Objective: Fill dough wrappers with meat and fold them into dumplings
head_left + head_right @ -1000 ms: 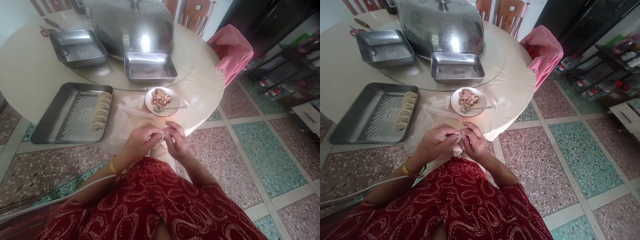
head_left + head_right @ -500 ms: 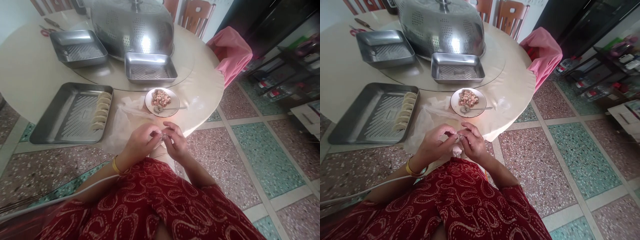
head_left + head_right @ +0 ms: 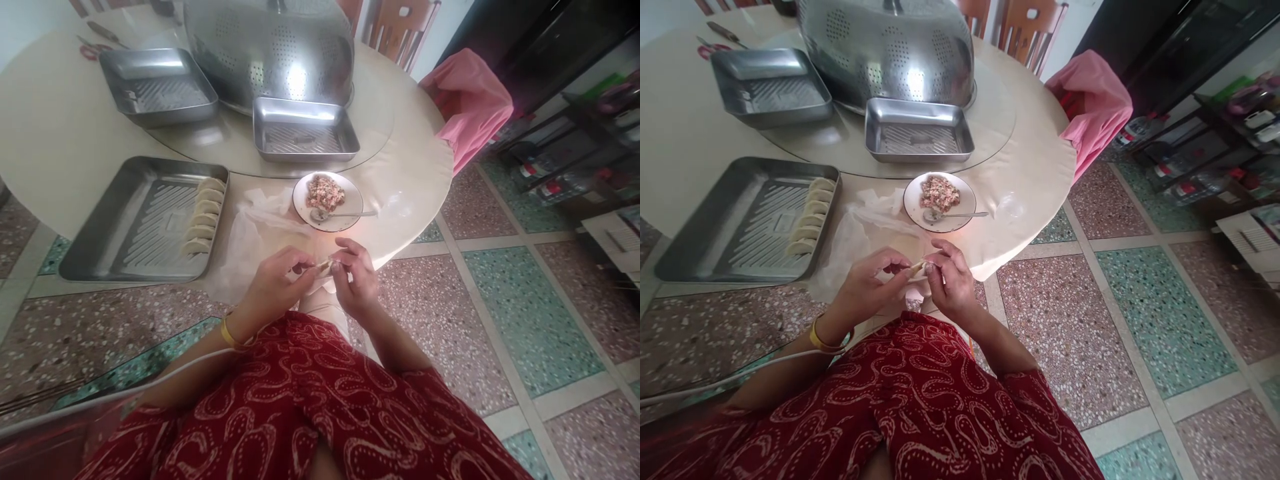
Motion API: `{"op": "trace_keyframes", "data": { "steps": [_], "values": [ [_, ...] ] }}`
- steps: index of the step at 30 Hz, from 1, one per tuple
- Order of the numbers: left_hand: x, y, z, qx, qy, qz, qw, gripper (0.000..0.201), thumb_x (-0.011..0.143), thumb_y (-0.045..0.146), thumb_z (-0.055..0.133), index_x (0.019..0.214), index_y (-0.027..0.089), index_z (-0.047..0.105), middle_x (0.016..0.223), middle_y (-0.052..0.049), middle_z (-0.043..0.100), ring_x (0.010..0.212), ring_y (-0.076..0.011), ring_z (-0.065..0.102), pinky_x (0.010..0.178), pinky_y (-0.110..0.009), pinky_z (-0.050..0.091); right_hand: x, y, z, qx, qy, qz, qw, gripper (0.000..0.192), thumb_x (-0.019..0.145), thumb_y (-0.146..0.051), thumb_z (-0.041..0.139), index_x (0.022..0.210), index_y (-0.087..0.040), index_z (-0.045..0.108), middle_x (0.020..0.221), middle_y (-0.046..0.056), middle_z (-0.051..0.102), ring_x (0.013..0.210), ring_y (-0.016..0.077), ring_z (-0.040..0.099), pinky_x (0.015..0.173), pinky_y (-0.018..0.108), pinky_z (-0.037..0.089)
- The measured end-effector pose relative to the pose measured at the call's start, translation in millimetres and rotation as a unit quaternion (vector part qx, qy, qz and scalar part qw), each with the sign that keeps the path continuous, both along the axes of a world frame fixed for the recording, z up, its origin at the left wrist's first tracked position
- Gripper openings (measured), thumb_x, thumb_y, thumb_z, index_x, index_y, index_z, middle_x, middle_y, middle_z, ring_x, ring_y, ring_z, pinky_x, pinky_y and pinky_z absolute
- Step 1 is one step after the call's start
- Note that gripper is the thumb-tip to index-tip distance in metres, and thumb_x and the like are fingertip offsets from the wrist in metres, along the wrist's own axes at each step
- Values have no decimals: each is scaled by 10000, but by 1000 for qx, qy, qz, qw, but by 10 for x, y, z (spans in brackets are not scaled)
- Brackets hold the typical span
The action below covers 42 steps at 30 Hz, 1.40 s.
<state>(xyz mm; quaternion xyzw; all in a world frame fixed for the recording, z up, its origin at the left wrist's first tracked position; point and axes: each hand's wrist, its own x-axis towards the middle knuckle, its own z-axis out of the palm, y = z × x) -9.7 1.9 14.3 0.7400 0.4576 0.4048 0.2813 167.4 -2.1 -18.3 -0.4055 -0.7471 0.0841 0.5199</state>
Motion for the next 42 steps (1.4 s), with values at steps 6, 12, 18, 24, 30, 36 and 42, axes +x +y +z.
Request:
{"op": "trace_keyframes", "data": {
  "steps": [6,12,18,24,30,36,42],
  "values": [
    [-7,-7,40,-14,-8,1,1000,123,862,216,546,767,184,617,748,-2,631,669,-110,558,644,-238,454,-6,1,-11,-4,-7,9,1000,164,949,-139,513,1072,-224,581,1173,105,624,1105,213,652,823,380,629],
    [-19,-33,57,-35,-15,12,999,93,875,228,522,840,191,600,738,7,625,651,-112,571,623,-238,472,2,30,-6,-1,2,-10,1000,151,958,-157,502,1061,-233,581,1145,92,628,1117,220,645,771,380,648],
    [67,-81,-13,160,23,9,987,104,861,243,641,930,197,577,907,-40,610,837,-144,615,755,-274,537,-12,31,31,-9,11,-18,1000,140,967,-173,491,1049,-247,577,1123,74,639,1132,221,644,800,393,654],
    [93,-48,-31,176,32,17,984,22,907,190,597,929,188,595,885,-31,612,841,-134,615,765,-260,537,18,5,77,-32,14,24,999,181,972,-192,505,1125,-252,581,1185,82,621,1137,209,641,834,392,648],
    [56,-44,24,147,6,15,989,28,908,173,575,898,192,593,878,-19,630,836,-126,624,765,-251,533,57,5,94,-76,35,89,993,331,940,-198,581,1259,-281,558,1266,81,591,1110,182,654,723,298,654],
    [59,-51,25,149,-7,10,989,33,895,165,581,888,194,595,875,-17,642,829,-126,629,762,-251,532,53,-6,118,-105,56,109,987,208,914,-169,617,1099,-265,627,1135,58,641,1187,206,611,833,356,624],
    [64,-50,29,174,-16,-2,985,42,888,150,586,889,192,588,885,-21,640,847,-130,633,765,-255,544,39,-2,141,-79,69,110,988,180,903,-132,621,1031,-256,648,1209,58,625,970,162,681,806,354,623]
  ]
}}
